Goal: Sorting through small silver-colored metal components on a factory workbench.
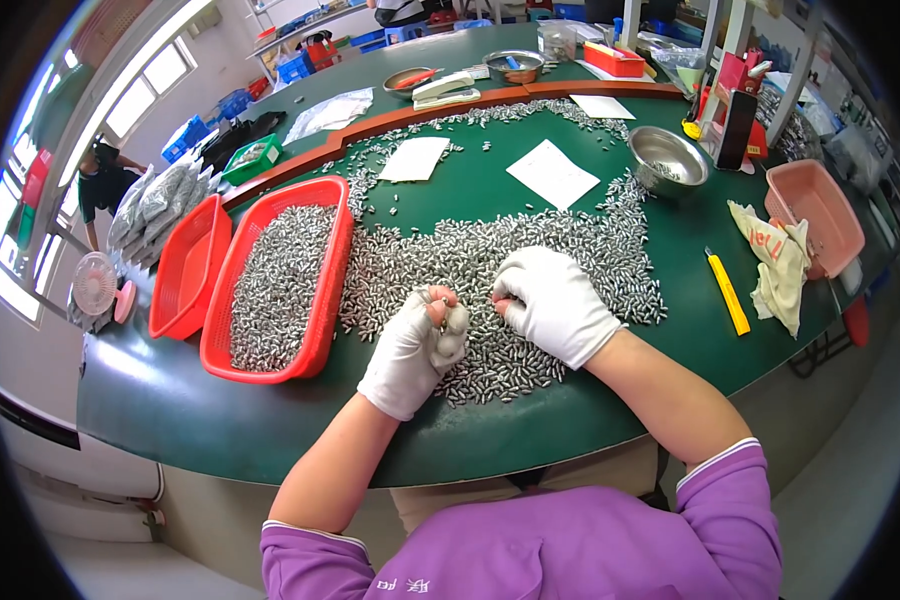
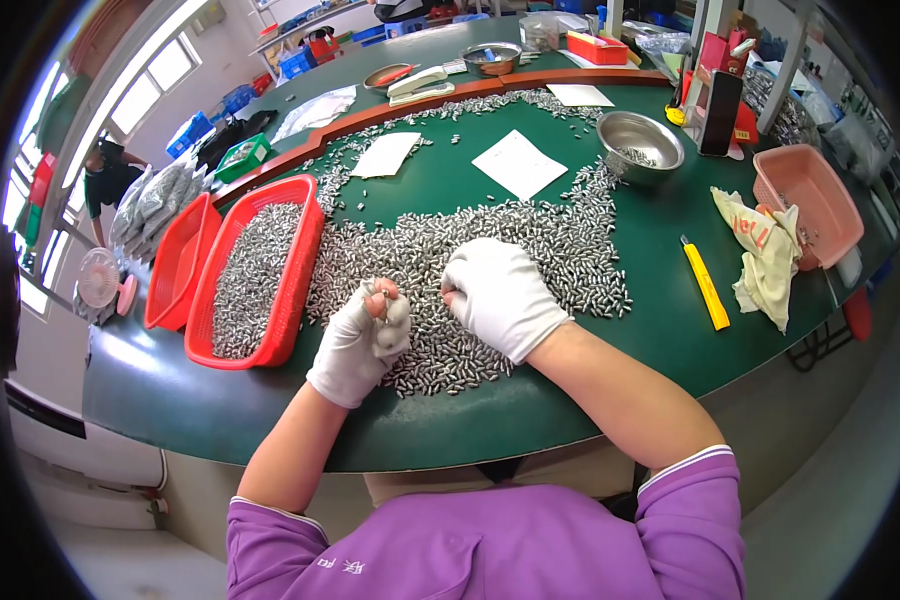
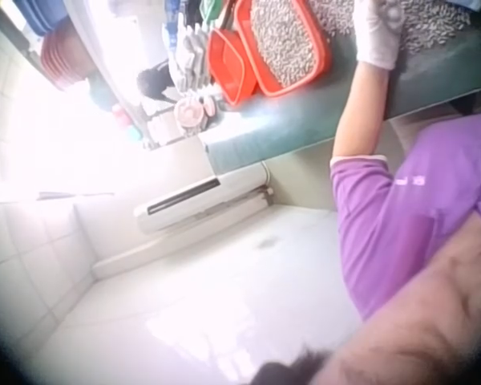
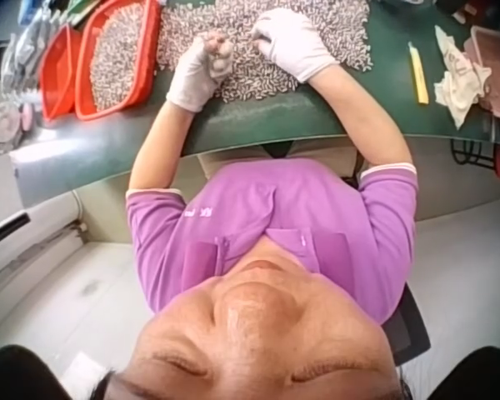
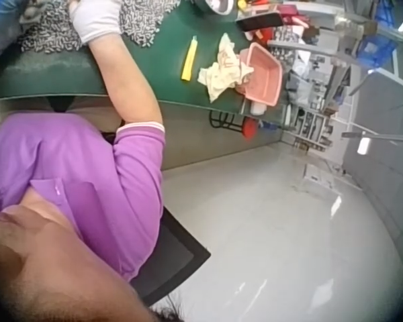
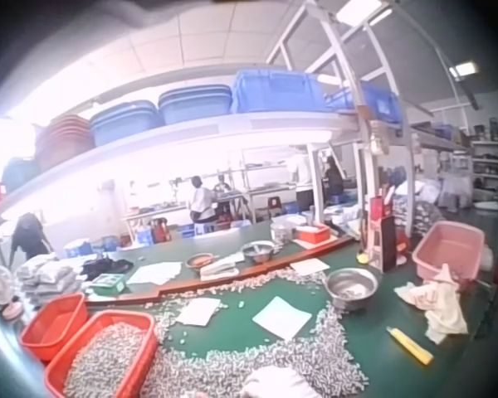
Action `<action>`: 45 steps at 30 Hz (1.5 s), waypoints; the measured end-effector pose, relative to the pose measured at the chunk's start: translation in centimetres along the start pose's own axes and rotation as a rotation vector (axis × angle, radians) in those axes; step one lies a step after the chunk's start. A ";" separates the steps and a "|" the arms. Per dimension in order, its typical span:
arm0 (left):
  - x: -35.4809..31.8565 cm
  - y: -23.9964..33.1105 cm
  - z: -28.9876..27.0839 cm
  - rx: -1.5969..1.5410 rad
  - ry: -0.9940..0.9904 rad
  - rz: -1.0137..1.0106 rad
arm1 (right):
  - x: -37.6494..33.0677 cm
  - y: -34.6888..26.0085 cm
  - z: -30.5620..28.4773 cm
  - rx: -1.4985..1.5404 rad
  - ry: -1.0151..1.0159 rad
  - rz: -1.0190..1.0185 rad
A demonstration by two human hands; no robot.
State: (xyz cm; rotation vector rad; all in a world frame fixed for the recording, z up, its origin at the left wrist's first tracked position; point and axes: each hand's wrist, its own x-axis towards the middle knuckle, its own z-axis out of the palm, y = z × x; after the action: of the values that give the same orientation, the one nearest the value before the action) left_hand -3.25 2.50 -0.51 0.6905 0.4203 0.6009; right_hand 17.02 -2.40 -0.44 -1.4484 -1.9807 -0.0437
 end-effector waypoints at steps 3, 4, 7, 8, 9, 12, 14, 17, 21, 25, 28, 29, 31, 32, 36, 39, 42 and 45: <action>0.1 -0.1 -0.2 -0.015 -0.045 -0.011 | 0.3 -0.7 -0.7 0.074 0.128 0.003; -0.2 0.0 0.3 -0.009 -0.018 -0.022 | 0.3 -1.2 -1.2 0.108 0.180 0.015; -0.3 0.0 0.8 -0.013 -0.021 -0.057 | 0.4 -1.9 -1.6 0.217 0.238 -0.018; -0.4 0.0 1.0 0.010 -0.038 -0.074 | 0.4 -2.2 -1.6 0.227 0.250 -0.041; -0.5 -0.1 1.0 0.050 -0.073 -0.055 | 0.5 -2.3 -1.7 0.260 0.208 -0.063; -0.9 0.1 1.5 0.133 -0.052 -0.080 | 0.7 -2.6 -1.7 0.285 0.193 -0.177; -0.8 0.1 1.4 0.164 -0.069 -0.086 | 0.7 -2.5 -1.4 0.290 0.214 -0.227; -1.0 0.1 1.5 0.192 -0.078 -0.075 | 0.5 -2.4 -1.6 0.369 0.193 -0.199; -1.0 -0.1 1.5 0.168 -0.072 -0.052 | 0.1 -2.4 -0.9 0.472 0.193 -0.092; -1.0 -0.2 1.5 0.208 -0.026 -0.039 | 0.1 -2.8 -1.2 0.537 0.170 -0.079; -1.0 -0.1 1.4 0.227 -0.053 -0.039 | 0.2 -2.8 -1.3 0.409 0.198 -0.103; -0.9 -0.2 1.4 0.230 -0.074 -0.040 | 0.2 -2.7 -1.3 0.406 0.198 -0.100; -0.9 -0.4 1.7 0.243 -0.065 -0.031 | 0.2 -2.4 -1.2 0.401 0.193 -0.122; -0.9 -0.4 1.6 0.254 -0.057 -0.025 | 0.2 -2.1 -1.2 0.427 0.181 -0.141; -1.0 -0.3 1.6 0.240 -0.043 -0.013 | -0.1 -2.4 -1.2 0.500 0.158 -0.077; -1.1 -0.2 1.5 0.219 -0.032 -0.008 | -0.1 -2.8 -1.2 0.519 0.155 -0.028; -1.0 -0.2 1.4 0.216 -0.045 -0.019 | -0.2 -2.7 -1.2 0.526 0.151 -0.019; -1.1 -0.1 1.1 0.207 -0.064 -0.036 | -0.2 -2.8 -1.1 0.554 0.126 0.014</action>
State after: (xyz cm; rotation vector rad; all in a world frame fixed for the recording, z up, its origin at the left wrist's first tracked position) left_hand -3.42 1.21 0.33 0.8957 0.4389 0.5036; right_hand 15.17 -4.11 1.30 -1.0665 -1.6981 0.3816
